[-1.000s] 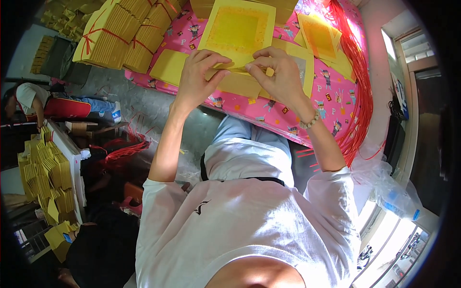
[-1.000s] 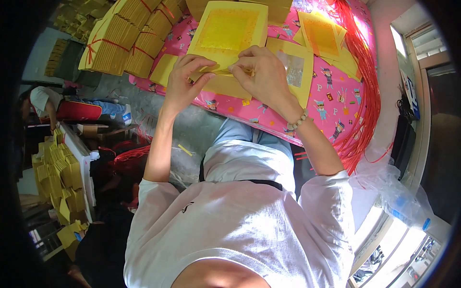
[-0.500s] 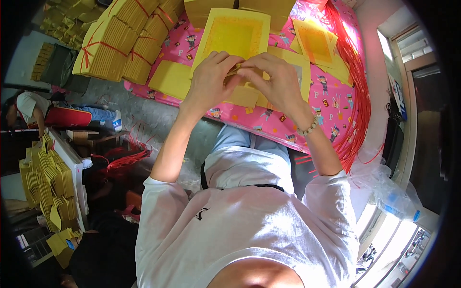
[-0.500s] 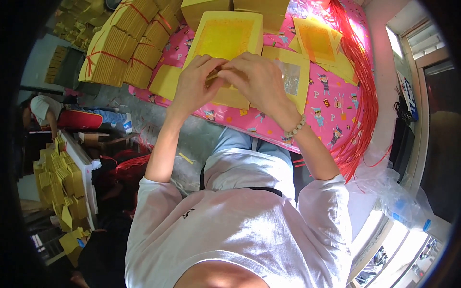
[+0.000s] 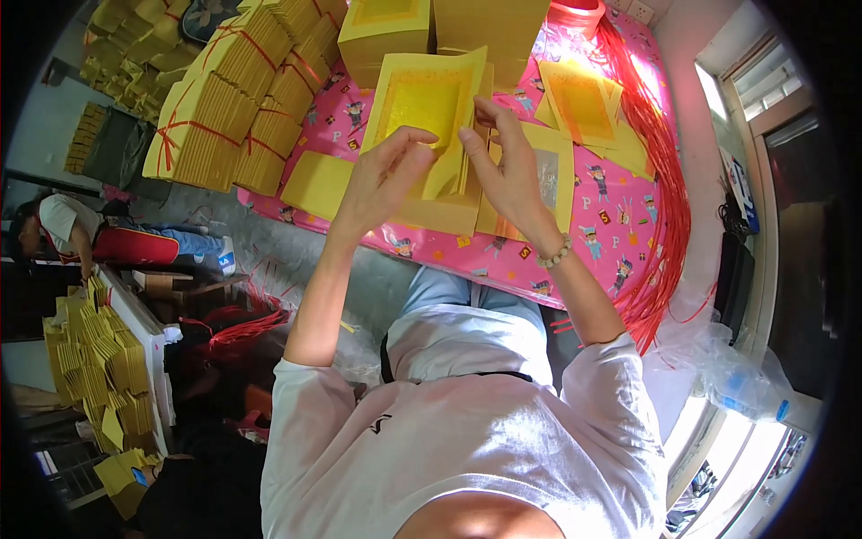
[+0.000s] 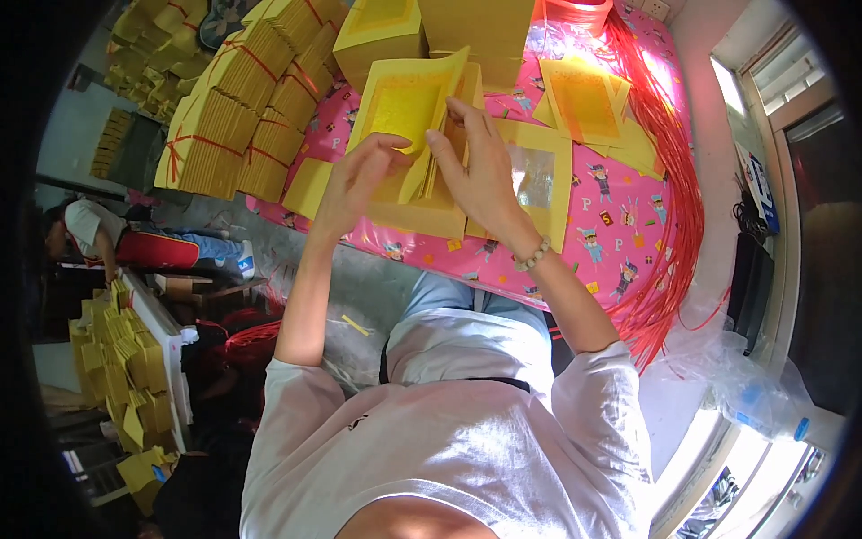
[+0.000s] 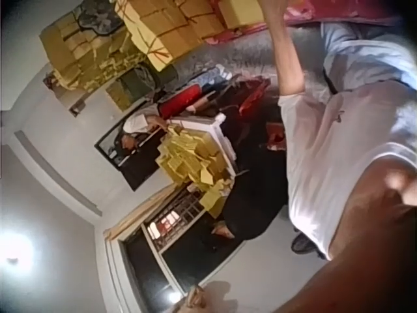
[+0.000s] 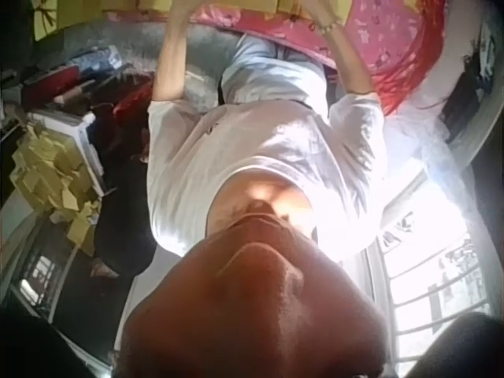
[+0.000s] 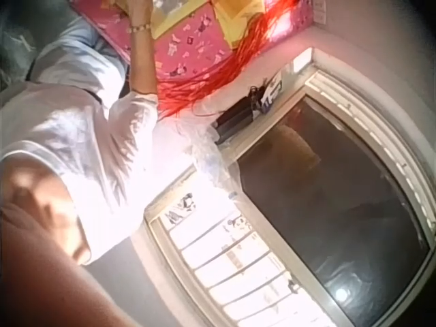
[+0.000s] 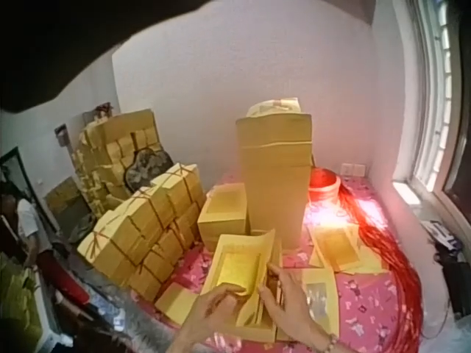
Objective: Sorting and inspecting stacks of yellow joss paper.
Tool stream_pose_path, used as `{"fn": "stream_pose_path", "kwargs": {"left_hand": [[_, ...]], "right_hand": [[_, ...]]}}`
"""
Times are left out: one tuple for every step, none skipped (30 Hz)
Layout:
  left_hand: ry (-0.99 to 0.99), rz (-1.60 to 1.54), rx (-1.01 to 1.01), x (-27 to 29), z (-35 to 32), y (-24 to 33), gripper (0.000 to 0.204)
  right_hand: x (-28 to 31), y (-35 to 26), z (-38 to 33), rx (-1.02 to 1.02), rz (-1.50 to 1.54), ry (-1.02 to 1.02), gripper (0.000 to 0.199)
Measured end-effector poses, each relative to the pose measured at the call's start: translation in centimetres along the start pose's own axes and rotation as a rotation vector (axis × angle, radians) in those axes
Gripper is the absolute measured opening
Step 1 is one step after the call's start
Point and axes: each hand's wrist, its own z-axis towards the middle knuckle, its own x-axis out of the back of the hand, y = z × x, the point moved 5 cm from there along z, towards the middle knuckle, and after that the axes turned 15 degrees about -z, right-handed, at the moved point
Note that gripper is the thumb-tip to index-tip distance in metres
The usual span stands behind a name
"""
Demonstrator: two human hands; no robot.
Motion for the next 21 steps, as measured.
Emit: {"fn": "stream_pose_path", "kwargs": {"left_hand": [[0.046,-0.066,0.109,0.2,0.4,-0.3,0.031],[0.095,-0.13,0.219,0.4,0.6,-0.6,0.034],[0.094,-0.128,0.218,0.4,0.9,-0.6,0.034],[0.104,-0.147,0.267,0.3,1.2,-1.0,0.035],[0.115,-0.166,0.315,0.2,1.5,-1.3,0.037],[0.116,-0.166,0.315,0.1,1.8,-1.6,0.037],[0.131,-0.183,0.31,0.0,2.1,-1.9,0.035],[0.144,-0.2,0.305,-0.1,2.2,-2.2,0.034],[0.143,-0.2,0.305,-0.2,2.3,-2.3,0.034],[0.165,-0.253,0.296,-0.3,2.4,-2.4,0.033],[0.187,-0.305,0.286,-0.3,2.4,-2.5,0.032],[0.186,-0.305,0.287,-0.4,2.5,-2.5,0.032],[0.201,-0.328,0.28,-0.4,2.5,-2.5,0.031],[0.217,-0.352,0.272,-0.4,2.5,-2.5,0.03],[0.217,-0.352,0.273,-0.4,2.5,-2.5,0.03],[0.223,-0.343,0.286,-0.4,2.4,-2.5,0.03],[0.231,-0.333,0.298,-0.4,2.3,-2.6,0.03],[0.232,-0.333,0.3,-0.4,2.3,-2.6,0.03],[0.24,-0.327,0.314,-0.4,2.2,-2.7,0.028],[0.248,-0.322,0.327,-0.4,2.2,-2.8,0.027],[0.248,-0.322,0.328,-0.4,2.1,-3.0,0.027]], "right_hand": [[-0.1,-0.3,0.0,0.0,0.0,0.003,0.043],[-0.2,-0.7,0.1,0.01,0.02,-0.017,0.047],[-0.3,-1.1,0.1,0.021,0.04,-0.038,0.051],[-0.4,-1.2,0.1,0.021,0.041,-0.037,0.051],[-0.6,-1.3,0.1,0.019,0.037,-0.062,0.054],[-0.8,-1.4,0.1,0.017,0.033,-0.087,0.057],[-0.9,-1.5,0.1,0.018,0.033,-0.087,0.057],[-1.0,-1.6,0.0,0.041,0.035,-0.087,0.058],[-1.0,-1.7,0.0,0.063,0.036,-0.087,0.059],[-1.0,-1.7,0.0,0.063,0.035,-0.086,0.059],[-1.0,-1.9,-0.1,0.08,0.018,-0.094,0.059],[-1.0,-2.0,-0.2,0.097,0.001,-0.102,0.06],[-0.9,-2.1,-0.2,0.096,0.001,-0.102,0.06],[-1.0,-2.2,-0.2,0.098,-0.01,-0.124,0.061],[-1.0,-2.3,-0.3,0.1,-0.021,-0.145,0.061],[-0.9,-2.4,-0.3,0.099,-0.021,-0.145,0.061],[-0.9,-2.6,-0.4,0.115,-0.037,-0.16,0.062],[-1.0,-2.7,-0.4,0.13,-0.054,-0.174,0.063],[-1.1,-2.6,-0.5,0.129,-0.052,-0.176,0.063],[-1.2,-2.3,-0.6,0.125,-0.042,-0.171,0.065],[-1.2,-2.1,-0.7,0.122,-0.031,-0.166,0.066]]}}
